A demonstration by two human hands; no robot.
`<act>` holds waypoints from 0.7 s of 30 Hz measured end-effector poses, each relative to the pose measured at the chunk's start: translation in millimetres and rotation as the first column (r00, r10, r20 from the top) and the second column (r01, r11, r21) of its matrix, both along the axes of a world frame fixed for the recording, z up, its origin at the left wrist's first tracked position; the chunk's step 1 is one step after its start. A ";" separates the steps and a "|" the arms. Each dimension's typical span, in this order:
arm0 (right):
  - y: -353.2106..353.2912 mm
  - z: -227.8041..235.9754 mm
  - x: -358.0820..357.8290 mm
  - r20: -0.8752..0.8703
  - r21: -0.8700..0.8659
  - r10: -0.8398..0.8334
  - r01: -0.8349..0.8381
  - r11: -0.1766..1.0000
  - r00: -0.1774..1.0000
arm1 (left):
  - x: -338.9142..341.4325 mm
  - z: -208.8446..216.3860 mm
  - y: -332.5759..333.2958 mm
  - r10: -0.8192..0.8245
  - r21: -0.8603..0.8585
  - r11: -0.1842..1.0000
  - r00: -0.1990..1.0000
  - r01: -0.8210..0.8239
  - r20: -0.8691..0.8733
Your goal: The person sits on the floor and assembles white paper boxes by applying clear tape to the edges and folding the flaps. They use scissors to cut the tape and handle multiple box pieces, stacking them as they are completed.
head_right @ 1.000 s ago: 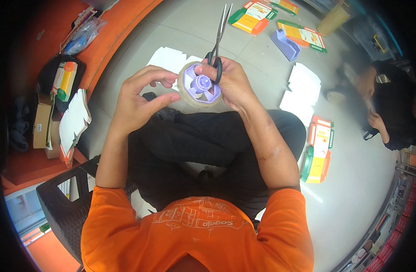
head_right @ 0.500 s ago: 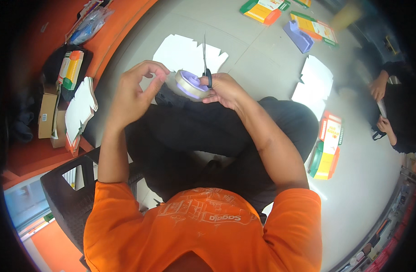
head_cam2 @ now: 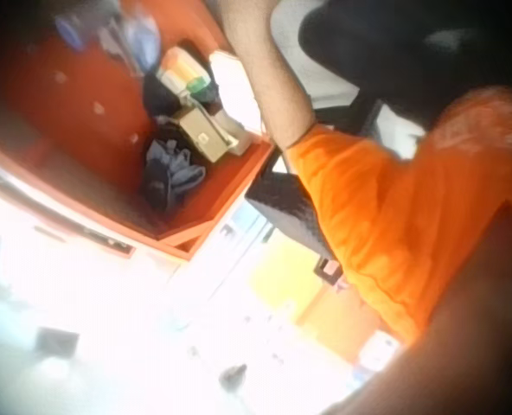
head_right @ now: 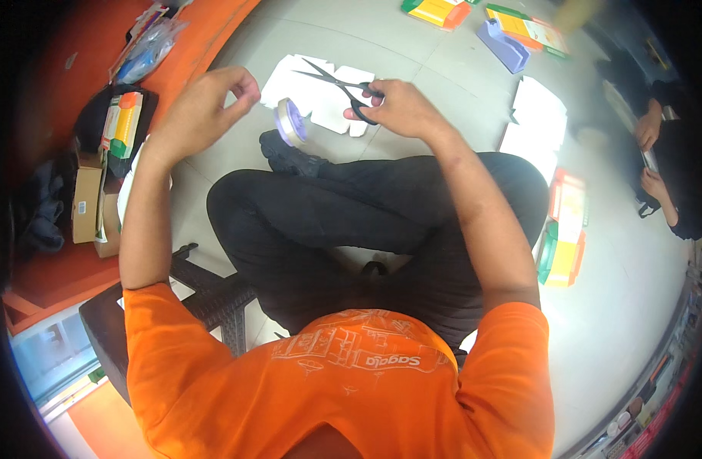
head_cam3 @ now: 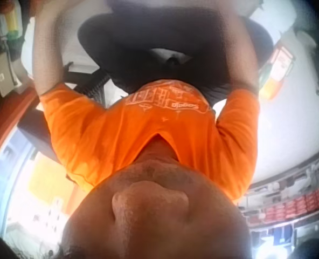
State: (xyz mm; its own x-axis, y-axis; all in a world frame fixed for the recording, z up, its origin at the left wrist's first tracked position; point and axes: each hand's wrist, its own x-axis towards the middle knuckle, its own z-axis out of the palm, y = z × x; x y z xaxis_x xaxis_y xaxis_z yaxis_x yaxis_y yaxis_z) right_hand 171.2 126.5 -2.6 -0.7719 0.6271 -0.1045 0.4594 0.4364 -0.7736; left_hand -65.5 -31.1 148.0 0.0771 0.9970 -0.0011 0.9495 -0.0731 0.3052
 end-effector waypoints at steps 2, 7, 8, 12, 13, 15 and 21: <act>2.6 21.2 6.0 -0.056 0.234 0.059 -0.044 0.971 0.997 | -5.0 15.3 1.4 0.034 -0.015 0.999 0.997 -0.035 -0.068; -15.8 63.2 -15.0 -0.341 0.122 0.062 -0.021 0.992 0.938 | -11.8 49.5 -3.0 0.063 0.060 0.997 0.990 -0.056 -0.127; -27.4 63.4 -25.3 -0.368 0.058 -0.007 0.031 0.998 0.930 | -14.8 52.1 0.5 0.077 0.088 0.994 0.987 -0.065 -0.142; -87.4 59.5 -63.6 -0.525 0.001 -0.206 0.243 0.970 0.826 | -3.4 82.4 13.6 0.127 0.117 0.987 0.979 -0.109 -0.159; -97.7 64.3 -71.4 -0.579 -0.049 -0.269 0.297 0.954 0.770 | 1.4 90.9 16.9 0.170 0.109 0.982 0.970 -0.153 -0.175; -104.3 66.6 -89.1 -0.658 -0.032 -0.309 0.385 0.922 0.687 | 8.2 103.8 19.6 0.248 0.088 0.968 0.948 -0.235 -0.201; -95.2 65.4 -112.8 -0.735 -0.175 -0.364 0.358 0.917 0.573 | -2.1 118.2 24.3 0.307 0.189 0.945 0.926 -0.268 -0.219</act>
State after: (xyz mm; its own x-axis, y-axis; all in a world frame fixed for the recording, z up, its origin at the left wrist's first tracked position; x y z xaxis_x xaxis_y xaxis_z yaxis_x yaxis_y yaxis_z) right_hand 58.5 31.3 62.7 -0.2951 0.8729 0.3886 -0.1512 0.3589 -0.9211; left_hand -67.6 -6.8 266.2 -0.1966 0.9655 0.1708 0.9798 0.1871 0.0701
